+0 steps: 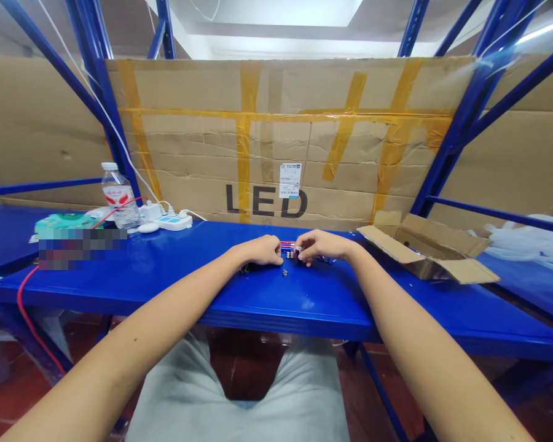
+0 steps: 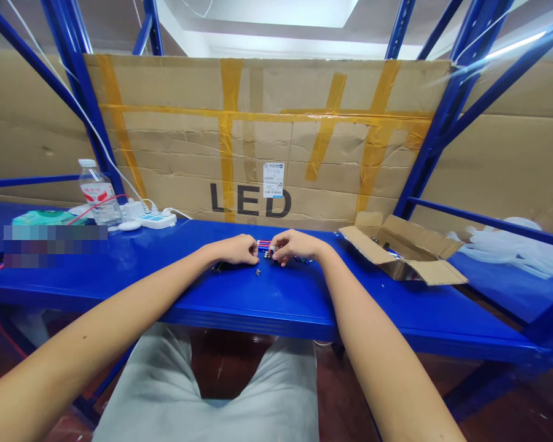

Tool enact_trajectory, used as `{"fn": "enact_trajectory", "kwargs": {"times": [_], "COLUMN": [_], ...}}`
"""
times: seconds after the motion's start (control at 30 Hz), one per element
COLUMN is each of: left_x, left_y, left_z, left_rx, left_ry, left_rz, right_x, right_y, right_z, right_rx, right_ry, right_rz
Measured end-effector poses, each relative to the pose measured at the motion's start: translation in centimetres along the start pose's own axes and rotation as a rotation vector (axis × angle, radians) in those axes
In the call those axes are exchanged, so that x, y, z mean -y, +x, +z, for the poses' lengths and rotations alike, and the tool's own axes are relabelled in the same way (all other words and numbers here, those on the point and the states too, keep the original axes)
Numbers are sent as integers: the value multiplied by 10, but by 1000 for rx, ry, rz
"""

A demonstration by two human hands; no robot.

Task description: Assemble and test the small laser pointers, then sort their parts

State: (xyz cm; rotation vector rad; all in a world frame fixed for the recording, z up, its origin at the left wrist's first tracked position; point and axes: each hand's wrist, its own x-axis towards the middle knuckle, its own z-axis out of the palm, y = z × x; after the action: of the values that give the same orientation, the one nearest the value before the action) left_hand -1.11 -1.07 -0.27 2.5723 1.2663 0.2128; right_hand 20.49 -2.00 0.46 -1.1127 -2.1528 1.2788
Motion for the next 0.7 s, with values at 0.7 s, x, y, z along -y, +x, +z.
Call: {"fn": "enact_trajectory", "kwargs": {"times": [0.7], "left_x": [-10], "left_y": [0], "left_z": [3], "left_rx": [-335], "left_ry": [-135], "left_rz": [441], "right_x": [-7], "right_y": [3], "right_z": [-2], "right_rx": [-66], "right_ry": [-74], "right_rz": [-18]}}
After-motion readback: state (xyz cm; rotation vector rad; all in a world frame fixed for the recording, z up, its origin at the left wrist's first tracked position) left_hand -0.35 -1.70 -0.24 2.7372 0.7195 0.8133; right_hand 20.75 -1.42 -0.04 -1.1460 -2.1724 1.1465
